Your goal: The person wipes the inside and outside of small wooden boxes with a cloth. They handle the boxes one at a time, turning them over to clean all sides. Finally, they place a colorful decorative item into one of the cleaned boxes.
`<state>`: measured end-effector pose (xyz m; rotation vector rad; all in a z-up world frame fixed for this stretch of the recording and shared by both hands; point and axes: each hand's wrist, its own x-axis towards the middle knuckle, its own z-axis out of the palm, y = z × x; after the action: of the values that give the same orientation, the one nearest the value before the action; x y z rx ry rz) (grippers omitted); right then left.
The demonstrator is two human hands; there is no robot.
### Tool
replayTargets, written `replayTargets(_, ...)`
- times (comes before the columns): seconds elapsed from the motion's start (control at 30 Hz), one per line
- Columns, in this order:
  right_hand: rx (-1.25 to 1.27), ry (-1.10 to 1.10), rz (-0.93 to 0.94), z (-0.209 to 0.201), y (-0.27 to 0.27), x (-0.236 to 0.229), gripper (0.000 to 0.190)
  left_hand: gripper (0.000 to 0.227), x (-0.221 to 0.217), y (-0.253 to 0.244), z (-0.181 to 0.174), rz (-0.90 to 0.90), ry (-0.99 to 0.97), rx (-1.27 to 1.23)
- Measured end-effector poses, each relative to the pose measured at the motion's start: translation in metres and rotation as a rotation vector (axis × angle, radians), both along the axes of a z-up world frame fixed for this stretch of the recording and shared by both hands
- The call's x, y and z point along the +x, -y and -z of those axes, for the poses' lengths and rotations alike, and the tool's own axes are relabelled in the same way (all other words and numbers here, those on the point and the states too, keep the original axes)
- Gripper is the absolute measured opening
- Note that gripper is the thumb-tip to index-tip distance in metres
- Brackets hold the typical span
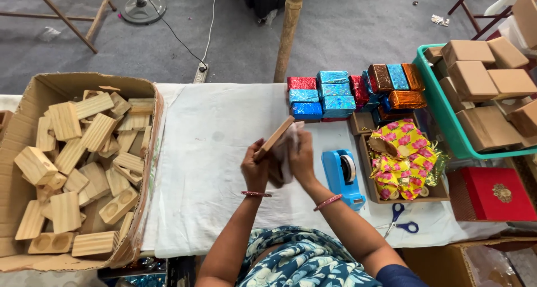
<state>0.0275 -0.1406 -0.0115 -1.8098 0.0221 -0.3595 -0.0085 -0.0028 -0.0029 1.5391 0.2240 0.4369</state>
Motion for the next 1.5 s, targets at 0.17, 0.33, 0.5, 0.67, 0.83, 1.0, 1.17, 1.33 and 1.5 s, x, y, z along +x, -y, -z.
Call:
replayTargets(0.17, -0.466, 0.550, -0.301, -0.017, -0.001, -0.021, 0.026, 0.040, 0.011, -0.010, 0.039, 0.164, -0.023, 0.102)
replayTargets(0.33, -0.639, 0.316, -0.152, -0.043, 0.001, -0.002, 0.040, 0.041, -0.003, -0.008, 0.013, 0.215, 0.002, 0.091)
replayTargets(0.5, -0.629, 0.110, -0.268, 0.002, 0.003, 0.003, 0.029, 0.059, -0.008, 0.000, 0.014, 0.227, 0.088, 0.062)
replayTargets(0.67, 0.081, -0.216, -0.572, 0.038, 0.016, -0.004, 0.039, 0.088, -0.004, 0.007, 0.033, 0.317, 0.073, 0.051)
replayTargets(0.83, 0.945, -0.529, -0.402, 0.043, 0.018, -0.022, 0.051, 0.100, -0.016, 0.025, -0.017, 0.243, -0.019, 0.370)
replayTargets(1.0, 0.914, -0.494, -0.429, -0.012, 0.010, -0.030, 0.075, 0.093, -0.024, 0.040, -0.023, 0.164, 0.024, 0.751)
replayTargets(1.17, 0.505, -0.282, -0.459, -0.019, 0.010, -0.020, 0.067, 0.084, 0.001, 0.046, 0.010, 0.244, 0.003, 0.839)
replayTargets(1.33, 0.313, -0.267, -0.469, 0.010, 0.034, -0.021, 0.053, 0.077, 0.047, 0.005, 0.059, 0.118, -0.011, 0.840)
replayTargets(1.5, 0.268, -0.312, -0.499, 0.022, 0.073, 0.008, 0.046, 0.048, 0.063, -0.032, 0.159, 0.577, -0.288, -0.339)
